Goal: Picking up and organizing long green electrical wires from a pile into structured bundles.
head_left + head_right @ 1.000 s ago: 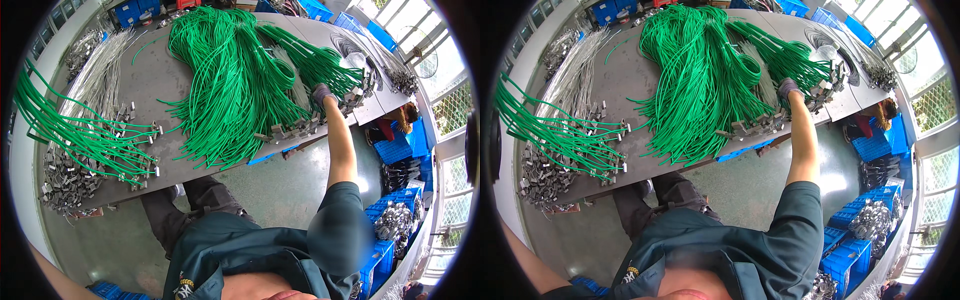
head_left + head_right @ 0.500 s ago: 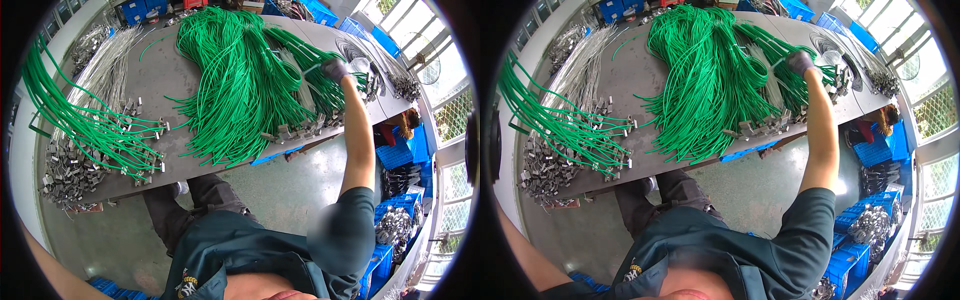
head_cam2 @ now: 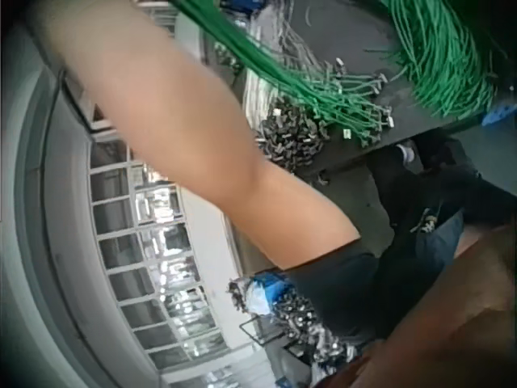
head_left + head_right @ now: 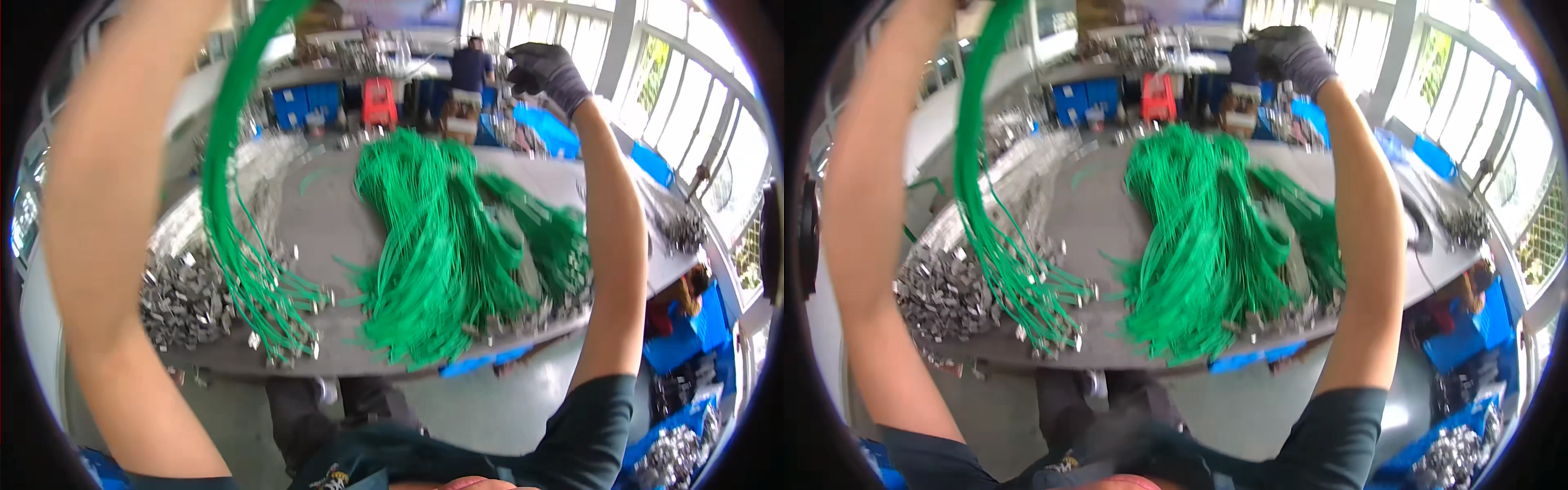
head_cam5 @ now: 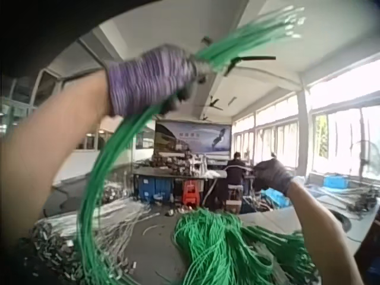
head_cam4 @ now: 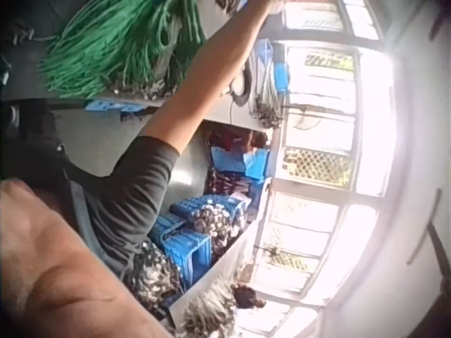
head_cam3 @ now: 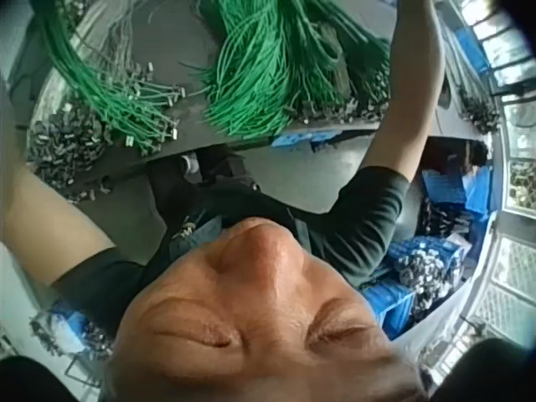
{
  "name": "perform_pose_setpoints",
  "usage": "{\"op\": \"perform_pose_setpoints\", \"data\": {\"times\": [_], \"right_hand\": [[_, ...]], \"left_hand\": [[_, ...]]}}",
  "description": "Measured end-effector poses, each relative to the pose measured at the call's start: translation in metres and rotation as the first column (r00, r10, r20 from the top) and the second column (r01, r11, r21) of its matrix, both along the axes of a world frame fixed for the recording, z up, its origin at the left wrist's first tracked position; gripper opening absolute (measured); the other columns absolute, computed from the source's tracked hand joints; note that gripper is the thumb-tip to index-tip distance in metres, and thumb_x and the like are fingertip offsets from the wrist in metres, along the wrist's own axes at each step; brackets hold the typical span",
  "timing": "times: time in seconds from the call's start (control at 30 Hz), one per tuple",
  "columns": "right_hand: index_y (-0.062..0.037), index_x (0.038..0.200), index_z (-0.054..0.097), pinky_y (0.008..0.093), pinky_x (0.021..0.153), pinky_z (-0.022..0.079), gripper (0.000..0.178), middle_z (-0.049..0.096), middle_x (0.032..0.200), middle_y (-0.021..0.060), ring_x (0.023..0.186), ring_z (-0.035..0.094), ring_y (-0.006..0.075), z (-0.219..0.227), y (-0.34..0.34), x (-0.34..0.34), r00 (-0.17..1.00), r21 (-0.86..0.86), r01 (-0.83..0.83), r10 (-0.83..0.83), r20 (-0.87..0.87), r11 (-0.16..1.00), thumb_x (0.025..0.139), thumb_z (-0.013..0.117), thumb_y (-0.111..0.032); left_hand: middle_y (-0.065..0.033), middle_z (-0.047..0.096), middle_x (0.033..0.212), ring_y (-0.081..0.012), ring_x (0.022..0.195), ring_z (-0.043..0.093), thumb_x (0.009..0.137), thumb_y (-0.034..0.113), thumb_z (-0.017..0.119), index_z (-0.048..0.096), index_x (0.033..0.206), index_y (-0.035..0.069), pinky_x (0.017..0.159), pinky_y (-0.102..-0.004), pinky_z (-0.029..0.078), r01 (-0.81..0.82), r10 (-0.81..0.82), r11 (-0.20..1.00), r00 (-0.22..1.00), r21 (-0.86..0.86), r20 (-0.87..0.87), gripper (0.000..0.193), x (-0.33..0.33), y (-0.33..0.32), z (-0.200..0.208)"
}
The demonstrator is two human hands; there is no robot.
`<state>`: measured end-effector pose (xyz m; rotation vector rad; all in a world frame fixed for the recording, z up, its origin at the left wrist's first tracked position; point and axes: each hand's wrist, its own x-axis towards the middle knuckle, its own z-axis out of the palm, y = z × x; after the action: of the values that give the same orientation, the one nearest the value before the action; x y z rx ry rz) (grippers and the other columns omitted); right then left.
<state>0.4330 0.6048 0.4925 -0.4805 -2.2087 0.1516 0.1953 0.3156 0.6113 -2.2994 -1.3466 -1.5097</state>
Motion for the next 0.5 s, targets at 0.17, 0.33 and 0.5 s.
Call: {"op": "perform_pose_setpoints", "data": {"times": [0.17, 0.33, 0.5], "right_hand": [[0.0024, 0.108, 0.059, 0.0289, 0.058, 0.054, 0.031, 0.066, 0.078, 0.0141, 0.064, 0.066, 0.0203, 0.090, -0.133, -0.064, 0.874, -0.164, -0.352, 0.261, -0.410, 0.921, 0.088, 0.057, -0.021], [0.0019, 0.093, 0.058, 0.0287, 0.057, 0.051, 0.023, 0.064, 0.075, 0.0125, 0.063, 0.063, 0.0206, 0.127, -0.161, -0.073, 0.817, -0.057, -0.508, 0.459, -0.348, 0.860, 0.089, 0.054, -0.020], [0.0018, 0.104, 0.058, 0.0289, 0.057, 0.051, 0.028, 0.064, 0.074, 0.0115, 0.062, 0.062, 0.0180, 0.125, -0.180, -0.068, 0.893, -0.162, -0.411, 0.361, -0.269, 0.897, 0.088, 0.055, -0.020]], "left_hand": [[-0.0061, 0.055, 0.071, -0.0110, 0.052, 0.056, 0.086, 0.047, 0.056, 0.051, 0.105, 0.000, 0.051, -0.0255, 0.050, 0.047, -0.057, 0.988, 0.997, -0.150, -0.058, 0.050, -0.038, 0.055, -0.006], [-0.0048, 0.055, 0.066, -0.0103, 0.046, 0.052, 0.089, 0.037, 0.056, 0.050, 0.095, 0.001, 0.041, -0.0274, 0.044, 0.053, -0.055, 0.997, 0.998, -0.051, -0.034, 0.036, -0.012, 0.024, 0.000], [-0.0040, 0.057, 0.070, -0.0097, 0.047, 0.052, 0.086, 0.038, 0.061, 0.050, 0.106, 0.005, 0.044, -0.0253, 0.046, 0.285, -0.290, 0.938, 0.957, -0.198, 0.000, 0.040, -0.026, 0.018, 0.012]]}}
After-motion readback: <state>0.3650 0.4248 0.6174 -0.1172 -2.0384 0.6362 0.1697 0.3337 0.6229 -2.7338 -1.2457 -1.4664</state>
